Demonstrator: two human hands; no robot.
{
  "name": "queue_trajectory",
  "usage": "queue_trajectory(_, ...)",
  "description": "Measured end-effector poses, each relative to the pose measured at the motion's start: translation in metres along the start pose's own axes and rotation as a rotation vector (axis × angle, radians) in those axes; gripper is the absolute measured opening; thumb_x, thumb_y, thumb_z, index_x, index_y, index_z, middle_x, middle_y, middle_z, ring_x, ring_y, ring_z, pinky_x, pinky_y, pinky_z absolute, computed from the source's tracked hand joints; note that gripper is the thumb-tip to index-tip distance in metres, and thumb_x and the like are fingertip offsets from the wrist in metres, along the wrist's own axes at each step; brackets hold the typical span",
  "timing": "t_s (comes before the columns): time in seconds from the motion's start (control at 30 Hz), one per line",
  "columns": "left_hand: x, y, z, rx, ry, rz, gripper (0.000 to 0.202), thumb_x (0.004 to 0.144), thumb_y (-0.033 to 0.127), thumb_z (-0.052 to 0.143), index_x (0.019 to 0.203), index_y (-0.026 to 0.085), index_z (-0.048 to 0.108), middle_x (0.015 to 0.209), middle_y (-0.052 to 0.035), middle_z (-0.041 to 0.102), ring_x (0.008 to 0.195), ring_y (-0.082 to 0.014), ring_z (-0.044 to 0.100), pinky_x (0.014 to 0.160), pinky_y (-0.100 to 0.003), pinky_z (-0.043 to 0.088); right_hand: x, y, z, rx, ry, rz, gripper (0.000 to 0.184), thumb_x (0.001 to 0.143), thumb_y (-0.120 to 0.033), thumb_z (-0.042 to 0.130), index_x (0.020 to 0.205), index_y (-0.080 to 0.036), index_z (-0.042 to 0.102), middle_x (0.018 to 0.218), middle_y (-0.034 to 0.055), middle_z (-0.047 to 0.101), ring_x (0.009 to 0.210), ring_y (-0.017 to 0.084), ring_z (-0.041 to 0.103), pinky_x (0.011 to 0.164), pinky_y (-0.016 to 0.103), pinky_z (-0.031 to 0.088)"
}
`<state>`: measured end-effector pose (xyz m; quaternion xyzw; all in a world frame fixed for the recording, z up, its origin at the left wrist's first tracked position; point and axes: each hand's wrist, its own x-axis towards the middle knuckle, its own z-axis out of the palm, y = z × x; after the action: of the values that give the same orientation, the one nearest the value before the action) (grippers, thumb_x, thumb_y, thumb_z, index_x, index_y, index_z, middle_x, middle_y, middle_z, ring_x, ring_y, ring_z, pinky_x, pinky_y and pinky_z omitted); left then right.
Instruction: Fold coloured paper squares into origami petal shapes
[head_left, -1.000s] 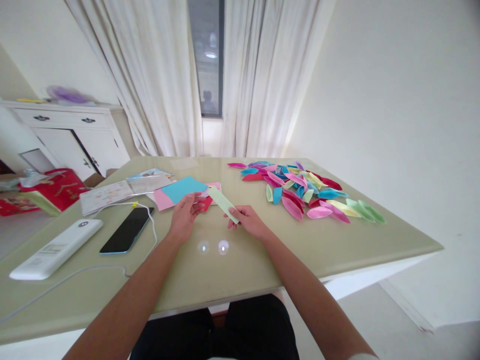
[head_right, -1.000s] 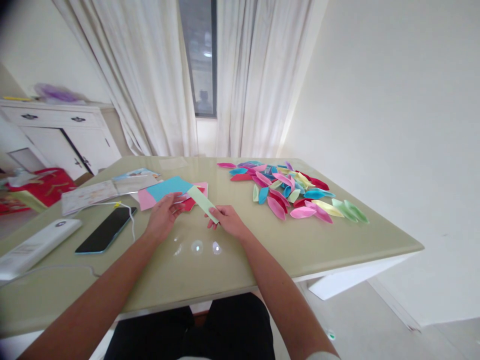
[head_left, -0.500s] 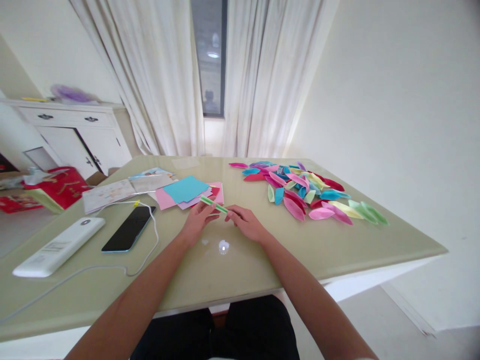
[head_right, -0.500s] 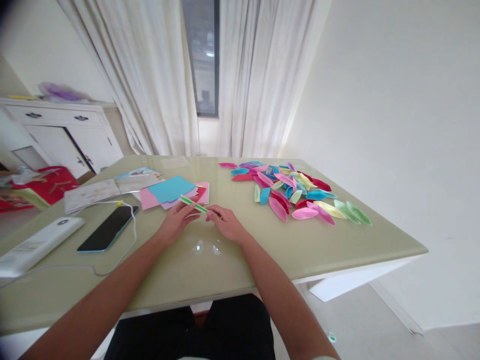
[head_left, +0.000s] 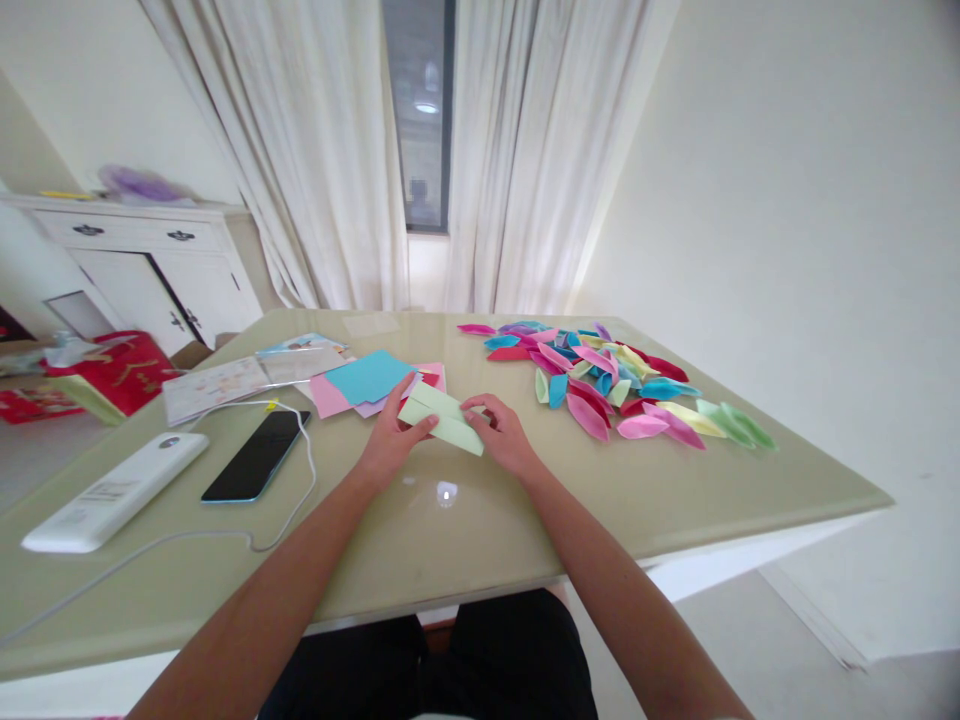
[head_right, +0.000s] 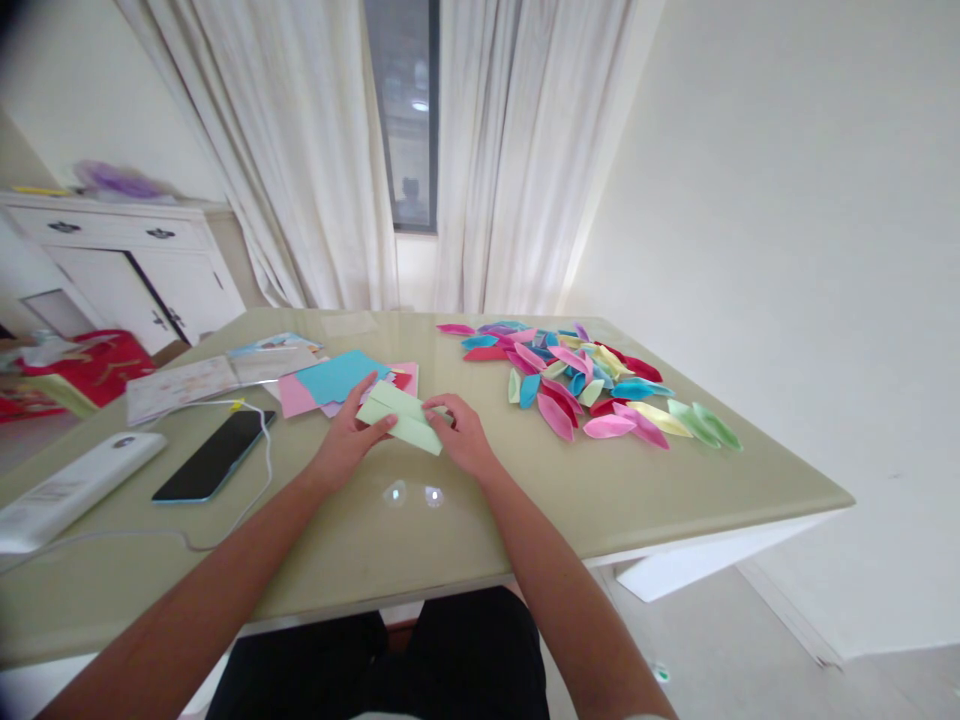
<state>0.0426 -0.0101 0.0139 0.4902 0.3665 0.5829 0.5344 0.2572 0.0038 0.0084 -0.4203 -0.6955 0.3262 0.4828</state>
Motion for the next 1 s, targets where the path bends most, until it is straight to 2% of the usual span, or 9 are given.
queue_trajectory(0.1, 0.0001, 0.0035, 0.0007, 0.061, -0.020, 0.052, 0.100, 0.070, 0.033, 0.093, 0.157, 0.028, 0.043, 0.107, -0.0048, 0.077, 0.086, -0.0208, 0.073, 0.079, -0.033, 0.063, 0.0010, -0.0007, 0.0005, -0.003, -0.008, -0.016, 0.030, 0.087, -0.039, 0.074, 0.113, -0.025, 0.075, 0.116, 0.0058, 0.069, 0.094, 0.020, 0.062, 0.085, 0.033, 0.050)
queue_trajectory(0.2, 0.0017, 0.0063, 0.0012, 0.113, -0.019, 0.085, 0.075, 0.067, 0.035, 0.094, 0.135, 0.021, 0.066, 0.115, -0.0089, 0.076, 0.088, -0.0226, 0.073, 0.076, -0.031, 0.061, 0.0003, -0.0003, 0.0018, 0.008, -0.033, -0.013, 0.038, 0.082, -0.037, 0.079, 0.117, -0.025, 0.074, 0.124, 0.0073, 0.066, 0.092, 0.018, 0.064, 0.085, 0.034, 0.052)
queue_trajectory(0.27, 0.0025, 0.0068, 0.0009, 0.127, -0.009, 0.093, 0.065, 0.068, 0.037, 0.094, 0.126, 0.020, 0.071, 0.122, -0.0105, 0.075, 0.092, -0.0239, 0.073, 0.076, -0.031, 0.061, -0.0006, 0.0002, 0.0023, 0.010, -0.025, 0.004, 0.043, 0.081, -0.036, 0.080, 0.122, -0.025, 0.071, 0.125, 0.0070, 0.066, 0.085, 0.017, 0.062, 0.079, 0.033, 0.053)
queue_trajectory(0.37, 0.0028, 0.0053, -0.0001, 0.119, -0.008, 0.094, 0.068, 0.076, 0.048, 0.087, 0.136, 0.023, 0.065, 0.126, -0.0113, 0.073, 0.095, -0.0244, 0.074, 0.077, -0.034, 0.063, -0.0016, 0.0008, 0.0018, 0.020, 0.006, 0.024, 0.048, 0.083, -0.037, 0.078, 0.127, -0.026, 0.063, 0.126, 0.0053, 0.066, 0.073, 0.013, 0.058, 0.068, 0.029, 0.051)
queue_trajectory(0.5, 0.0022, 0.0019, -0.0014, 0.121, -0.020, 0.086, 0.067, 0.085, 0.059, 0.075, 0.139, 0.022, 0.060, 0.105, -0.0096, 0.077, 0.083, -0.0228, 0.075, 0.073, -0.036, 0.064, -0.0007, 0.0005, -0.0001, 0.025, 0.028, 0.008, 0.030, 0.088, -0.039, 0.071, 0.114, -0.025, 0.063, 0.110, 0.0020, 0.070, 0.066, 0.013, 0.056, 0.062, 0.027, 0.046)
queue_trajectory(0.6, 0.0022, 0.0011, -0.0020, 0.134, -0.013, 0.112, 0.068, 0.085, 0.056, 0.077, 0.142, 0.025, 0.058, 0.098, -0.0052, 0.075, 0.080, -0.0202, 0.073, 0.073, -0.033, 0.063, 0.0005, -0.0004, -0.0011, 0.007, 0.028, -0.027, 0.020, 0.091, -0.038, 0.069, 0.105, -0.024, 0.070, 0.101, 0.0022, 0.071, 0.081, 0.018, 0.063, 0.075, 0.031, 0.050)
queue_trajectory(0.7, 0.0032, 0.0010, -0.0026, 0.149, -0.002, 0.134, 0.056, 0.082, 0.053, 0.080, 0.129, 0.024, 0.067, 0.091, -0.0022, 0.070, 0.079, -0.0181, 0.070, 0.073, -0.031, 0.062, 0.0009, -0.0006, -0.0015, -0.010, 0.015, -0.058, 0.023, 0.090, -0.036, 0.069, 0.108, -0.024, 0.074, 0.109, 0.0048, 0.074, 0.099, 0.023, 0.066, 0.090, 0.036, 0.051)
queue_trajectory(0.8, 0.0041, 0.0009, -0.0032, 0.153, -0.004, 0.132, 0.044, 0.080, 0.053, 0.082, 0.109, 0.022, 0.072, 0.088, -0.0016, 0.068, 0.077, -0.0169, 0.068, 0.072, -0.031, 0.062, 0.0007, 0.0009, -0.0019, -0.035, 0.010, -0.080, 0.030, 0.086, -0.033, 0.074, 0.115, -0.024, 0.075, 0.115, 0.0068, 0.073, 0.104, 0.024, 0.067, 0.095, 0.038, 0.051)
queue_trajectory(1.0, 0.0040, 0.0015, -0.0024, 0.133, -0.002, 0.110, 0.040, 0.084, 0.058, 0.076, 0.090, 0.022, 0.060, 0.088, -0.0008, 0.067, 0.080, -0.0173, 0.067, 0.072, -0.031, 0.061, 0.0010, 0.0058, -0.0016, -0.088, 0.007, -0.151, 0.044, 0.081, -0.026, 0.077, 0.125, -0.024, 0.073, 0.120, 0.0093, 0.067, 0.110, 0.026, 0.066, 0.097, 0.039, 0.052)
